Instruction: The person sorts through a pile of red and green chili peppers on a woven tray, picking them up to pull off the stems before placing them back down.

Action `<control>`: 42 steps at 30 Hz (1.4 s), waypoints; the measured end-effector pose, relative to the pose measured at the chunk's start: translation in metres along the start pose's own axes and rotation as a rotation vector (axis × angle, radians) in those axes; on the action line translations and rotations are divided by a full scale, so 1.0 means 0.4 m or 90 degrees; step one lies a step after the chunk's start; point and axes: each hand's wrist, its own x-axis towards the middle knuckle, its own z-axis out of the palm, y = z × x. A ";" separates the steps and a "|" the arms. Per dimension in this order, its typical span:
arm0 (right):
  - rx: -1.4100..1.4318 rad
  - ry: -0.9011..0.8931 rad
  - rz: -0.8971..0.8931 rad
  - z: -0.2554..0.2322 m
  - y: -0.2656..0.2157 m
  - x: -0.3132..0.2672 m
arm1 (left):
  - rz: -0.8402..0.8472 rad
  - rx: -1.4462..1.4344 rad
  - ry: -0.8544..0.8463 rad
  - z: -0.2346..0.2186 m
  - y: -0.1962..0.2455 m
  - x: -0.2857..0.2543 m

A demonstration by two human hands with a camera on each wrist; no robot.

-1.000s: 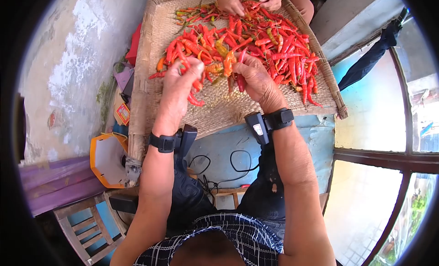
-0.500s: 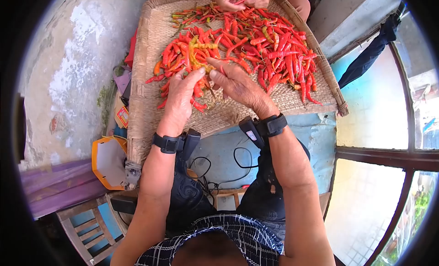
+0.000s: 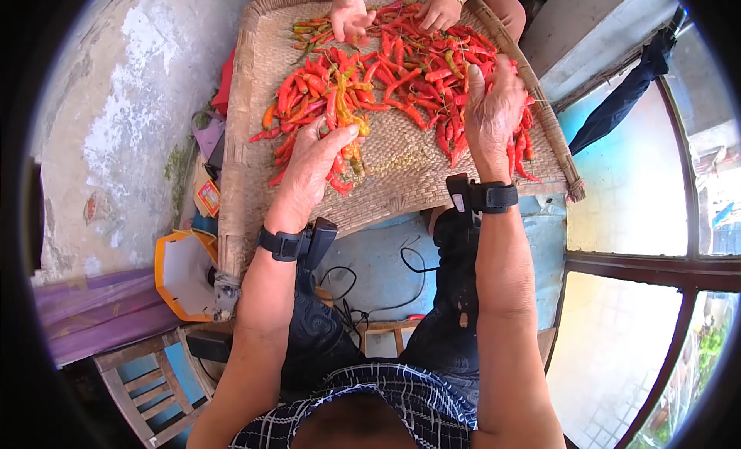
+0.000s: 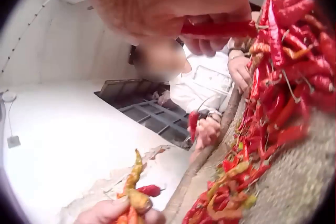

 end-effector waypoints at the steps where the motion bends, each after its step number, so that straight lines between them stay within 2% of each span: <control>1: -0.099 0.127 -0.074 0.000 0.000 -0.002 | 0.001 0.000 0.000 0.002 0.001 -0.001; 2: -0.099 0.127 -0.074 -0.001 -0.001 -0.006 | -0.006 0.011 -0.011 0.006 0.002 -0.002; 4: 0.018 0.027 -0.139 -0.012 -0.034 -0.026 | -0.016 0.022 -0.022 0.012 0.009 -0.009; 5: 0.188 -0.175 -0.029 -0.016 -0.061 -0.055 | -0.036 0.059 -0.035 0.013 0.020 -0.014; 6: 0.355 -0.320 0.025 -0.004 -0.082 -0.084 | -0.055 0.095 -0.049 0.015 0.026 -0.016; 7: 0.406 -0.396 -0.016 -0.018 -0.125 -0.107 | -0.056 0.097 -0.052 0.016 0.024 -0.017; 8: 0.499 -0.478 0.000 0.003 -0.132 -0.134 | -0.035 0.110 -0.052 0.018 0.021 -0.018; 10: 0.514 -0.573 0.118 -0.024 -0.178 -0.126 | -0.013 0.120 -0.054 0.019 0.022 -0.017; 13: 0.572 -0.590 0.140 -0.011 -0.168 -0.117 | -0.033 0.149 -0.049 0.013 0.027 -0.021; 17: 0.563 -0.629 0.194 -0.010 -0.167 -0.119 | -0.051 0.194 -0.088 0.008 0.020 -0.016; 19: 0.461 -0.568 0.136 -0.005 -0.154 -0.117 | -0.052 0.205 -0.103 0.006 0.017 -0.017; 22: 0.486 -0.513 0.160 -0.023 -0.143 -0.092 | -0.019 0.258 -0.084 0.013 0.023 -0.020; 25: 0.438 -0.352 0.155 -0.024 -0.078 -0.062 | 0.027 0.171 -0.030 0.015 0.027 -0.029; 26: 0.386 -0.304 0.161 -0.023 -0.053 -0.053 | 0.003 0.155 -0.059 0.011 0.025 -0.022; 27: 0.385 -0.304 0.161 -0.027 -0.054 -0.052 | -0.022 0.138 -0.088 0.010 0.026 -0.020; 29: 0.021 -0.078 -0.133 -0.038 -0.060 -0.049 | -0.043 0.147 -0.103 0.012 0.032 -0.021; 30: 0.021 -0.078 -0.133 -0.040 -0.071 -0.056 | -0.065 0.158 -0.116 0.013 0.038 -0.022; 32: 0.282 -0.315 -0.106 -0.036 -0.115 -0.083 | -0.091 0.172 -0.122 0.013 0.049 -0.029; 34: 0.332 -0.337 -0.204 -0.033 -0.153 -0.114 | -0.125 0.189 -0.132 0.019 0.054 -0.037; 37: 0.242 -0.332 -0.245 -0.013 -0.147 -0.126 | -0.115 0.182 -0.133 0.021 0.046 -0.042; 38: 0.192 -0.341 -0.271 -0.009 -0.147 -0.120 | -0.055 0.233 -0.154 0.010 0.040 -0.039; 39: 0.171 -0.288 -0.295 -0.006 -0.145 -0.113 | 0.006 0.283 -0.173 0.001 0.036 -0.037; 42: 0.114 -0.280 -0.277 -0.004 -0.130 -0.107 | 0.024 0.238 -0.119 0.003 0.024 -0.025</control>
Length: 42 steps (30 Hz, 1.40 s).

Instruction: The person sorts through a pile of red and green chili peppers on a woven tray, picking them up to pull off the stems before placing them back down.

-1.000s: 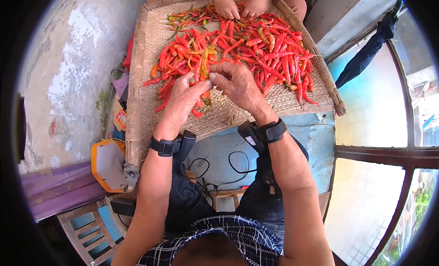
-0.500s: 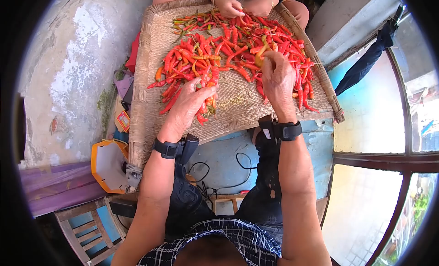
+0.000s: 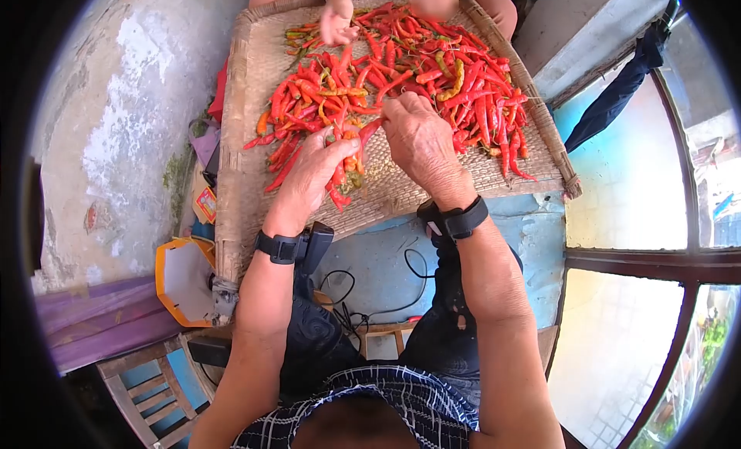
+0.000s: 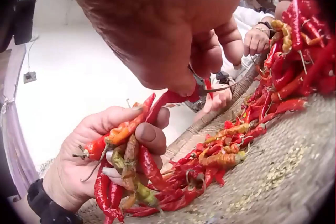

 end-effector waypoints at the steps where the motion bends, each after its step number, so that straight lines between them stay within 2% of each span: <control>1: -0.002 0.012 0.002 0.002 0.003 0.000 | -0.004 -0.002 0.001 0.001 -0.001 0.004; 3: 0.012 -0.015 0.040 -0.001 0.002 -0.002 | -0.122 -0.195 0.050 0.003 0.000 0.016; 4: 0.026 -0.039 0.079 -0.003 0.000 -0.006 | -0.129 -0.199 0.051 0.005 -0.003 0.012; 6: 0.034 -0.006 0.069 -0.007 0.011 -0.001 | -0.114 -0.236 0.116 0.002 -0.001 0.013; 8: 0.011 0.010 0.162 -0.020 0.034 0.002 | -0.105 -0.263 0.129 -0.001 -0.015 0.019; 9: 0.034 0.073 0.210 -0.020 0.055 0.003 | -0.094 -0.292 0.131 -0.001 -0.021 0.022; 10: 0.022 0.072 0.288 -0.043 0.066 0.010 | -0.083 -0.321 0.133 0.000 -0.024 0.023; 12: -0.300 0.267 0.093 -0.064 0.094 0.022 | -0.083 -0.316 0.124 -0.001 -0.021 0.021; 14: -0.338 0.271 0.094 -0.066 0.072 0.019 | -0.077 -0.307 0.115 -0.002 -0.015 0.024; 16: 0.234 0.096 0.195 -0.031 0.050 0.005 | -0.082 -0.320 0.101 0.007 -0.010 0.020; 18: 0.393 -0.037 0.161 -0.002 -0.007 -0.010 | -0.073 -0.295 0.096 0.008 -0.018 0.026; 20: 0.486 -0.153 0.226 0.028 -0.042 -0.016 | -0.074 -0.279 0.104 0.012 -0.029 0.027; 22: 0.436 -0.193 0.245 0.007 -0.050 0.000 | -0.041 -0.276 0.113 0.015 -0.023 0.025; 23: 0.370 -0.129 0.203 -0.011 -0.056 0.011 | -0.070 -0.255 0.103 0.010 -0.017 0.022; 24: 0.363 -0.119 0.190 -0.013 -0.047 0.016 | -0.100 -0.234 0.095 0.007 -0.014 0.021; 26: 0.420 -0.061 0.236 0.005 -0.002 0.004 | -0.104 -0.248 0.106 0.015 -0.015 0.020; 28: 0.540 -0.006 0.327 -0.006 0.030 0.007 | -0.095 -0.290 0.087 0.013 -0.012 0.015; 30: 0.430 0.005 0.353 -0.027 0.075 0.014 | -0.086 -0.288 0.100 0.009 0.000 0.016; 33: 0.536 0.090 0.424 -0.042 0.106 0.012 | -0.066 -0.293 0.111 0.006 -0.006 0.015; 36: 0.622 0.054 0.431 -0.038 0.130 0.007 | -0.031 -0.305 0.121 0.008 -0.014 0.018; 38: 0.587 0.011 0.434 -0.020 0.127 0.005 | -0.052 -0.309 0.122 0.008 -0.004 0.016; 40: 0.543 -0.178 0.367 -0.030 0.078 0.011 | -0.084 -0.314 0.123 0.006 -0.003 0.017; 41: 0.514 -0.198 0.357 -0.044 0.055 0.015 | -0.074 -0.290 0.122 0.004 -0.010 0.023; 42: 0.496 -0.155 0.361 -0.037 0.055 0.012 | -0.072 -0.267 0.118 0.006 -0.026 0.020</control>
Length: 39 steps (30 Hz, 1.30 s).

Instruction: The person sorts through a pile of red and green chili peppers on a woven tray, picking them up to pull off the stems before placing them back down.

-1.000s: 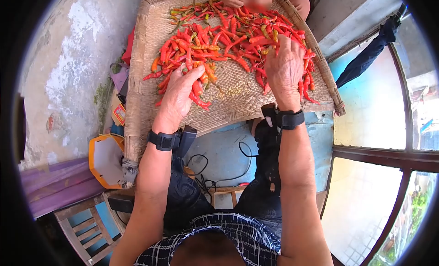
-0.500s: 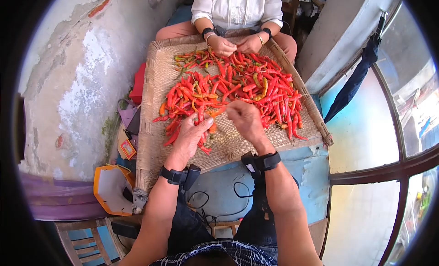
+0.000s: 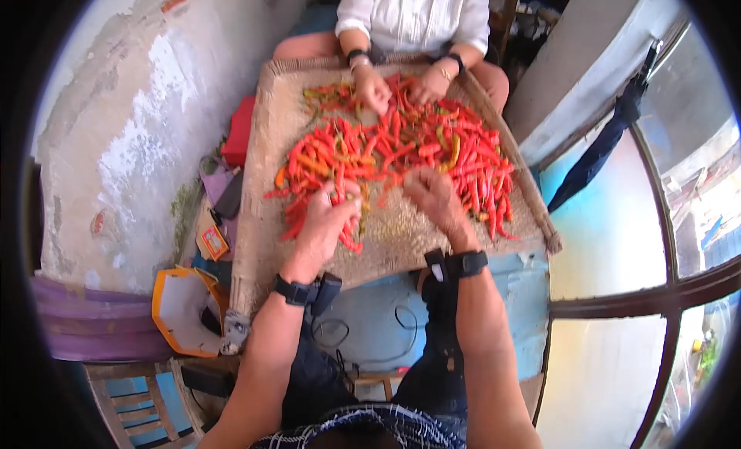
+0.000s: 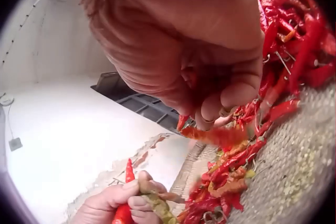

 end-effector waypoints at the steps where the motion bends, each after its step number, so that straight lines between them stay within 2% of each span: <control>1: 0.075 0.026 -0.001 -0.005 0.013 0.004 | 0.032 -0.005 -0.012 -0.001 -0.001 0.000; 4: 0.354 0.151 -0.030 -0.038 0.050 0.044 | 0.031 -0.034 -0.023 0.001 0.010 -0.001; 5: 0.534 0.226 0.003 -0.044 0.058 0.049 | 0.048 -0.057 -0.036 0.001 0.002 0.002; 6: 0.535 0.228 0.011 -0.042 0.071 0.049 | 0.040 -0.056 -0.035 0.002 0.000 0.001; 8: 0.793 0.276 0.133 -0.036 0.094 0.052 | 0.030 -0.060 -0.029 0.008 0.011 -0.002; 9: 0.723 0.252 0.174 -0.011 0.087 0.045 | 0.030 -0.055 -0.027 0.011 0.016 -0.005; 11: 0.462 0.123 0.198 0.046 0.038 0.026 | 0.032 -0.042 -0.013 0.013 0.012 -0.005; 13: 0.219 -0.084 0.060 0.074 -0.021 -0.011 | 0.043 -0.027 0.001 0.012 0.010 0.000; 14: 0.096 -0.183 -0.086 0.084 -0.089 -0.031 | 0.060 0.012 0.010 0.007 0.002 0.005; 16: 0.067 -0.203 -0.027 0.110 -0.047 -0.024 | 0.087 0.053 0.017 0.005 -0.008 0.010; 17: 0.064 -0.200 -0.039 0.108 -0.033 -0.019 | 0.078 0.034 0.019 0.008 -0.011 0.008; 19: -0.017 -0.154 -0.058 0.097 -0.024 -0.017 | 0.053 0.016 0.017 0.017 -0.002 0.003; 22: -0.041 -0.123 -0.054 0.075 -0.008 -0.012 | 0.048 -0.024 -0.045 0.013 -0.015 0.004; 24: -0.071 -0.084 -0.087 0.052 -0.004 -0.001 | 0.061 -0.001 -0.038 0.016 -0.010 0.003; 26: 0.025 0.104 -0.112 0.025 0.006 0.010 | 0.039 0.085 -0.018 0.015 0.007 -0.010; 28: -0.105 0.343 -0.105 -0.001 -0.022 0.019 | 0.039 0.100 -0.015 0.006 -0.001 -0.012; 30: -0.474 0.544 -0.309 0.006 -0.001 0.039 | 0.135 0.161 -0.022 0.012 0.002 -0.020; 31: -0.456 0.476 -0.258 0.024 -0.007 0.035 | 0.180 0.220 -0.012 0.012 -0.003 -0.020; 32: -0.452 0.469 -0.260 0.050 0.008 0.046 | 0.178 0.222 -0.004 0.011 0.002 -0.024; 34: -0.361 0.155 -0.347 0.115 0.035 0.068 | 0.344 0.355 0.032 0.007 0.024 -0.034; 35: -0.368 0.095 -0.377 0.150 0.032 0.063 | 0.435 0.483 0.133 -0.005 0.026 -0.028; 36: -0.377 0.038 -0.409 0.192 0.009 0.054 | 0.443 0.486 0.131 -0.018 0.037 -0.023; 38: -0.430 -0.084 -0.447 0.262 0.016 0.062 | 0.483 0.456 0.274 -0.043 0.063 -0.018; 39: -0.439 -0.101 -0.447 0.298 0.030 0.063 | 0.479 0.454 0.295 -0.055 0.072 -0.018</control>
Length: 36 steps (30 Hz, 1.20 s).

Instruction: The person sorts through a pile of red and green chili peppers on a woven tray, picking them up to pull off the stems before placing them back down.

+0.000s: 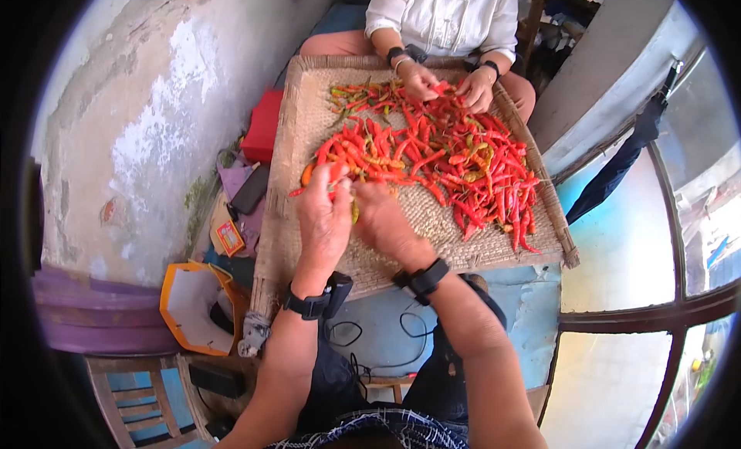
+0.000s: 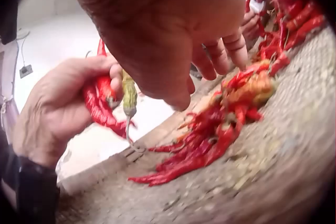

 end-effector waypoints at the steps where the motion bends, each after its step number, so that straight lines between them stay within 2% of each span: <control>1: -0.003 -0.021 -0.006 0.028 -0.016 0.005 | 0.008 -0.008 0.005 -0.008 -0.001 0.008; 3: 0.019 0.021 -0.001 0.028 -0.059 0.021 | 0.000 0.001 0.031 -0.022 0.000 0.017; 5: 0.128 -0.028 0.063 0.029 -0.086 0.022 | -0.004 0.019 0.046 -0.026 0.002 0.021; 6: 0.167 -0.017 0.016 0.060 -0.061 0.020 | 0.000 0.038 0.046 -0.029 0.004 0.024; 7: 0.168 -0.023 0.020 0.063 -0.052 0.030 | 0.002 0.057 0.046 -0.032 0.005 0.027; 9: 0.232 -0.125 0.062 0.067 -0.038 0.034 | -0.027 0.053 0.028 -0.037 0.011 0.024; 10: 0.312 -0.151 0.100 0.022 -0.067 0.046 | -0.037 0.051 0.016 -0.036 0.011 0.027; 15: 0.258 -0.057 0.090 0.020 -0.073 0.058 | 0.000 0.034 0.031 -0.036 0.011 0.034; 17: 0.176 -0.023 0.015 0.032 -0.068 0.037 | -0.025 0.027 0.008 -0.034 0.004 0.022; 18: 0.176 -0.020 0.015 0.024 -0.067 0.034 | -0.022 0.029 0.007 -0.031 0.002 0.021; 20: 0.119 -0.247 0.194 -0.006 -0.065 0.033 | -0.019 0.015 -0.003 -0.032 0.007 0.023; 21: 0.115 -0.239 0.188 -0.005 -0.050 0.030 | -0.009 0.015 0.001 -0.032 0.010 0.030; 23: -0.020 -0.253 0.157 0.009 -0.009 0.003 | -0.007 0.026 -0.029 -0.033 0.013 0.031; 24: 0.036 -0.170 0.207 -0.036 -0.010 -0.013 | -0.011 0.026 -0.024 -0.030 0.007 0.024; 25: 0.035 -0.169 0.204 -0.064 -0.002 -0.021 | -0.010 0.026 -0.022 -0.030 0.009 0.024; 27: 0.104 -0.070 0.296 -0.106 0.014 -0.030 | -0.030 0.030 -0.040 -0.027 0.013 0.025; 28: 0.104 -0.068 0.295 -0.127 0.019 -0.034 | -0.028 0.030 -0.039 -0.022 0.011 0.022; 30: 0.391 -0.021 0.465 -0.161 0.021 -0.036 | -0.039 -0.010 -0.043 -0.011 0.000 0.017; 31: 0.394 -0.020 0.467 -0.167 0.016 -0.037 | -0.039 -0.009 -0.047 -0.006 -0.002 0.016; 33: 0.671 0.066 0.411 -0.172 0.004 -0.042 | -0.144 -0.107 -0.129 0.006 -0.007 0.010; 34: 0.716 0.043 0.404 -0.175 -0.001 -0.042 | -0.147 -0.104 -0.129 0.017 -0.014 0.004; 36: 0.693 0.027 0.386 -0.182 -0.029 -0.034 | -0.256 -0.209 -0.179 0.035 -0.023 -0.006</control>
